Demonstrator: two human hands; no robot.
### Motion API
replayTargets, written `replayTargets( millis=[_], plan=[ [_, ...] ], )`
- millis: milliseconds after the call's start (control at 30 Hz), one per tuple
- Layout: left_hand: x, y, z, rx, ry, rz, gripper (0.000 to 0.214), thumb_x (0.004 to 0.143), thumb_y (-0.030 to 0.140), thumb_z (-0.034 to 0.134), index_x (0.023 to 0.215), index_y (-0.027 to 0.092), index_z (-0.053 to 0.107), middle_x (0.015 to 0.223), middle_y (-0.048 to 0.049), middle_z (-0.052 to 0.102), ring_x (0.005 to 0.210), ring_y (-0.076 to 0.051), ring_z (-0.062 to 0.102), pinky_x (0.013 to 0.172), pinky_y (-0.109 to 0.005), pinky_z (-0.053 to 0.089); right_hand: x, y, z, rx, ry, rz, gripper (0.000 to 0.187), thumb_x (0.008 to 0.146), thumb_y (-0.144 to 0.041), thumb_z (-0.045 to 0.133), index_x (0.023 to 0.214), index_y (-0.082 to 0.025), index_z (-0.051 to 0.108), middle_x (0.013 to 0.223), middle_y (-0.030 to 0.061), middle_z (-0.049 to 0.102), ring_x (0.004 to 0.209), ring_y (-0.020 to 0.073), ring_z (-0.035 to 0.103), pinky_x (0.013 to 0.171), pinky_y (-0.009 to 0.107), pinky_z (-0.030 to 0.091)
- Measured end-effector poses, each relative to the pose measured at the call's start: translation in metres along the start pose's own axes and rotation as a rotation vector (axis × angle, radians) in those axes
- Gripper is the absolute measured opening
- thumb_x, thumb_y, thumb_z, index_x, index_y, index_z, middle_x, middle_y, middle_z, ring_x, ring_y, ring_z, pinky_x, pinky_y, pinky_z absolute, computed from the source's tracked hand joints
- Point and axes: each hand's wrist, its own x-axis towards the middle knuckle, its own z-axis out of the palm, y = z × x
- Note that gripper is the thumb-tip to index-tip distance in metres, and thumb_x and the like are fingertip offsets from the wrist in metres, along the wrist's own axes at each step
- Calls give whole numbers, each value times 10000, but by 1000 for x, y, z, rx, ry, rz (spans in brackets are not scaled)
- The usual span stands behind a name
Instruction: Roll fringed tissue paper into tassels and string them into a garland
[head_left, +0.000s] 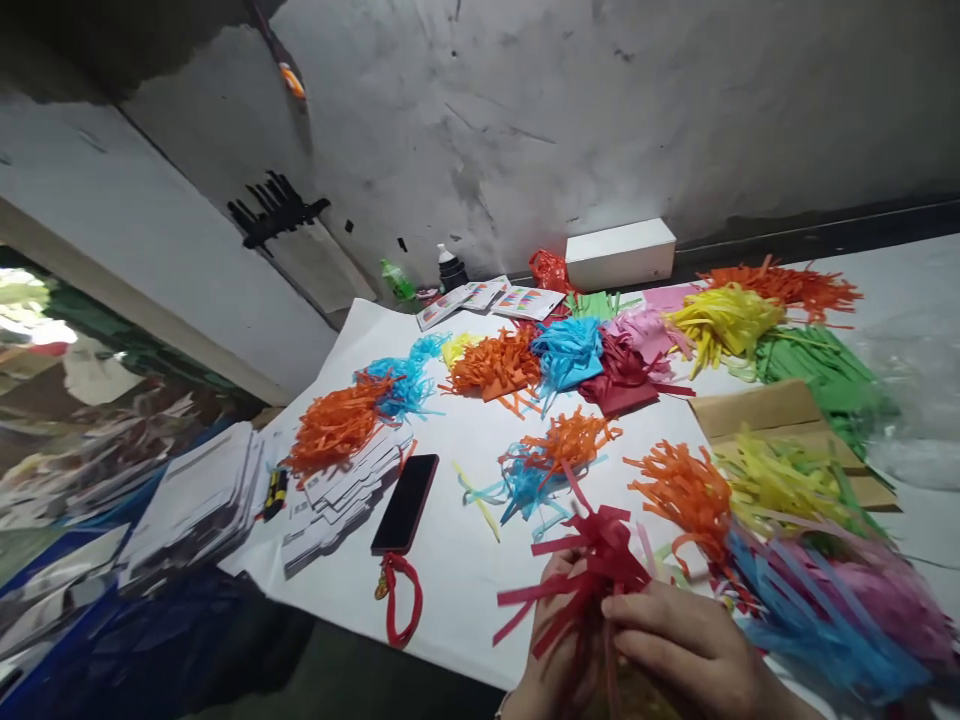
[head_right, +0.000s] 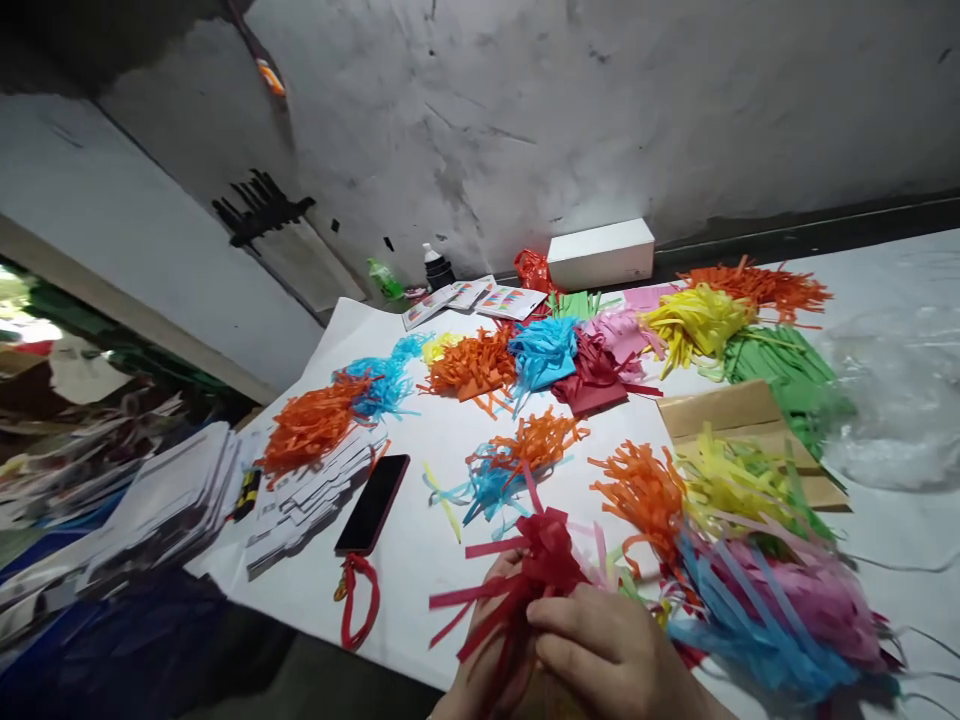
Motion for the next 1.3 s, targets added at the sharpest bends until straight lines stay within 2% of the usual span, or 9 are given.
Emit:
replayTargets(
  millis=[67, 200, 333, 467, 567, 700, 833, 1033, 1300],
  plan=[
    [1, 5, -1, -39, 4, -22, 195, 926, 412, 678, 953, 222, 647, 956, -52, 693, 781, -171, 654, 707, -320, 570, 1, -3, -5, -2, 81, -13, 261, 936, -190, 624, 1150, -289, 735, 1057, 103, 773, 923, 240, 737, 795, 307, 596],
    [8, 27, -13, -83, 123, 3, 287, 852, 473, 725, 921, 240, 572, 859, -12, 648, 766, -185, 659, 694, -312, 547, 3, -13, -22, 209, 301, 326, 140, 961, -267, 619, 889, -253, 738, 933, 79, 709, 713, 176, 680, 572, 235, 556],
    [1, 47, -16, 250, 410, 495, 308, 883, 438, 690, 1134, 277, 614, 1350, -87, 560, 1290, -281, 521, 1056, -414, 431, 6, -16, -25, 365, 421, 534, 236, 947, -372, 658, 778, -218, 716, 940, 82, 652, 562, 115, 557, 403, 198, 425],
    [-15, 48, 3, 653, -32, 779, 379, 882, 344, 694, 1254, 294, 641, 1309, -126, 635, 1322, -356, 485, 1173, -553, 242, 12, -18, -16, 477, 373, 540, 255, 926, -413, 683, 773, -212, 719, 913, 60, 641, 498, 77, 520, 410, 189, 424],
    [-15, 42, 18, 678, -245, 654, 213, 944, 278, 607, 1138, 279, 696, 1005, -90, 729, 998, -278, 643, 1065, -492, 373, 13, -20, -15, 538, 374, 537, 281, 923, -438, 680, 760, -210, 702, 935, 51, 649, 486, 72, 535, 428, 196, 443],
    [-9, 40, 19, 342, -191, 274, 238, 929, 431, 651, 968, 202, 701, 845, -61, 691, 741, -183, 611, 681, -281, 476, 9, -21, -23, 235, 433, 558, 259, 931, -420, 670, 777, -216, 708, 960, 57, 692, 579, 107, 587, 474, 191, 457],
    [-5, 41, 12, 18, -219, -28, 361, 819, 491, 782, 886, 154, 671, 701, -12, 630, 596, -96, 514, 571, -197, 393, 6, -20, -27, 44, 248, 527, 229, 975, -405, 597, 876, -240, 723, 742, 3, 698, 673, 149, 662, 610, 201, 502],
    [-3, 39, 11, -158, -287, -125, 314, 796, 416, 830, 842, 149, 671, 686, -5, 630, 601, -77, 521, 593, -178, 392, 6, -22, -24, -14, 38, 537, 214, 1018, -364, 524, 979, -261, 707, 870, -30, 748, 770, 127, 694, 717, 205, 487],
    [-3, 37, 12, -227, -313, -151, 294, 794, 377, 841, 826, 139, 672, 660, 3, 644, 577, -64, 547, 591, -163, 402, 7, -27, -26, 35, 77, 535, 223, 1016, -363, 522, 951, -254, 705, 859, -34, 747, 752, 121, 694, 705, 201, 484]
  ],
)
